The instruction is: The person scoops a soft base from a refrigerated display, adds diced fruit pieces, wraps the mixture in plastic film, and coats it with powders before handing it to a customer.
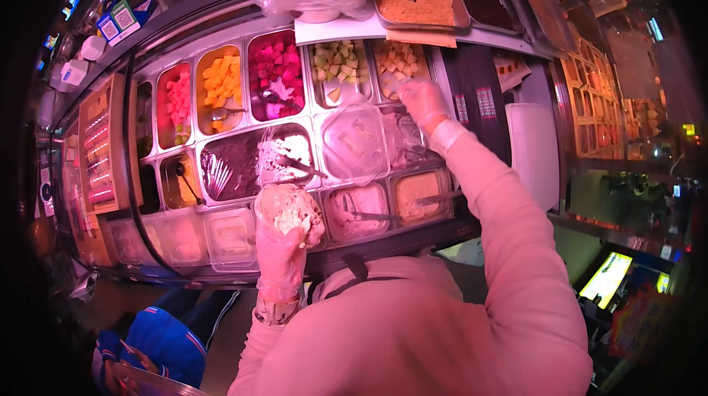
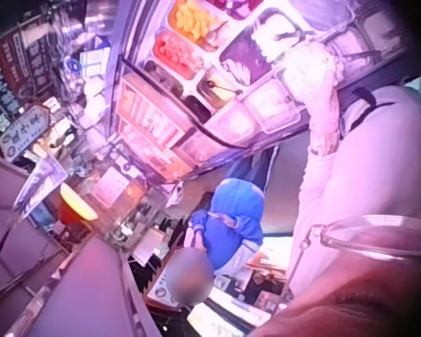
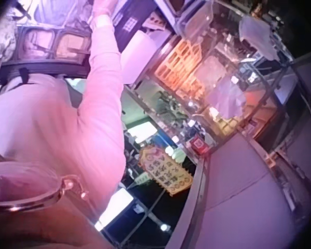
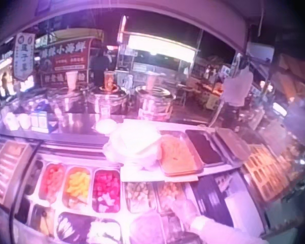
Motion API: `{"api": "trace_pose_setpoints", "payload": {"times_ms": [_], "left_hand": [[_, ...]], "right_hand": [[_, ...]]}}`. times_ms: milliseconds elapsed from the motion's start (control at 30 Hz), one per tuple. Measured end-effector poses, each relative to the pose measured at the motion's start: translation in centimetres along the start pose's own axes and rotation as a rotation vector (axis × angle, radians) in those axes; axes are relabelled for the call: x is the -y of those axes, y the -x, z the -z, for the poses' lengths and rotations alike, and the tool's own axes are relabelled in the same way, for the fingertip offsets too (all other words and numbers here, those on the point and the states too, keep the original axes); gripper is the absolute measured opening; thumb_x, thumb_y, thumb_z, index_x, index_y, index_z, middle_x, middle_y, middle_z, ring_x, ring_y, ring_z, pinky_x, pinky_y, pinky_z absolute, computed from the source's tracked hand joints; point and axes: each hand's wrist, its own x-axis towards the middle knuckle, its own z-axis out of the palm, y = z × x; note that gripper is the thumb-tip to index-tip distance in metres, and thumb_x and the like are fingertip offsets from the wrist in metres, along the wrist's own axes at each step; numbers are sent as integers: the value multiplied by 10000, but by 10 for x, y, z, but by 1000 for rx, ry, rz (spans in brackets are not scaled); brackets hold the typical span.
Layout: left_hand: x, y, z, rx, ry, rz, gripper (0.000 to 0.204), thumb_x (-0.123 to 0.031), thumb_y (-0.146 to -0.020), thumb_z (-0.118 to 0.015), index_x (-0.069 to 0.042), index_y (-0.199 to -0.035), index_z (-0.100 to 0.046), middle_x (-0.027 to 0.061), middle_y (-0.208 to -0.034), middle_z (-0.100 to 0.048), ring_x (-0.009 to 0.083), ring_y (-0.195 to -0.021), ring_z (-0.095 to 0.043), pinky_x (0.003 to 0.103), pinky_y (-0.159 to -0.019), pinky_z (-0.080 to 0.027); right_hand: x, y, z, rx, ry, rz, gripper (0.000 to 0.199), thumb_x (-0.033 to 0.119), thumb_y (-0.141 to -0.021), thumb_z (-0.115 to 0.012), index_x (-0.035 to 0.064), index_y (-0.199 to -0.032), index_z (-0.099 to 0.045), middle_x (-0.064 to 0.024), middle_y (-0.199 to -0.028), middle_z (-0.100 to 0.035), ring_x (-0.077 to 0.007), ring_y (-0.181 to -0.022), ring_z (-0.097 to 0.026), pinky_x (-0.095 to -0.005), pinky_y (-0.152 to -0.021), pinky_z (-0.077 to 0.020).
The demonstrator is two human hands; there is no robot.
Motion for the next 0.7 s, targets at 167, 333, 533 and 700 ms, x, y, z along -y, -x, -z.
{"api": "trace_pose_setpoints", "payload": {"times_ms": [167,333,533,700], "left_hand": [[25,-28,-25,-61,-66,-29,751,32,-770,-831,-49,-1419,-461,128,-1122,-651,216,-840,-666,329,-678,-573],[25,-56,-39,-63,-61,-36,738,49,-787,-792,-46,-1432,-447,137,-1130,-643,229,-826,-666,328,-703,-576],[27,-81,-42,-113,-33,-98,792,-260,-818,-878,-49,-1450,-450,126,-1209,-647,230,-918,-662,345,-688,-549],[27,-98,-4,-102,-7,27,825,-434,-885,-861,-78,-1498,-439,126,-1331,-632,271,-1140,-665,421,-840,-597]], "right_hand": [[-64,-97,-13,118,425,41,262,312,-894,-745,74,-993,-792,-177,-1030,-770,-347,-911,-741,-439,-820,-580],[-93,-143,-60,222,610,-191,528,519,-890,-721,130,-1246,-749,-160,-1242,-746,-326,-1102,-738,-421,-962,-584],[-93,-148,-74,202,453,-188,855,470,-709,-930,58,-1385,-606,-174,-1268,-727,-350,-1108,-729,-408,-967,-586],[-69,-117,-52,13,492,-169,532,414,-827,-837,57,-1192,-689,-186,-1042,-744,-339,-983,-739,-417,-902,-588]]}}
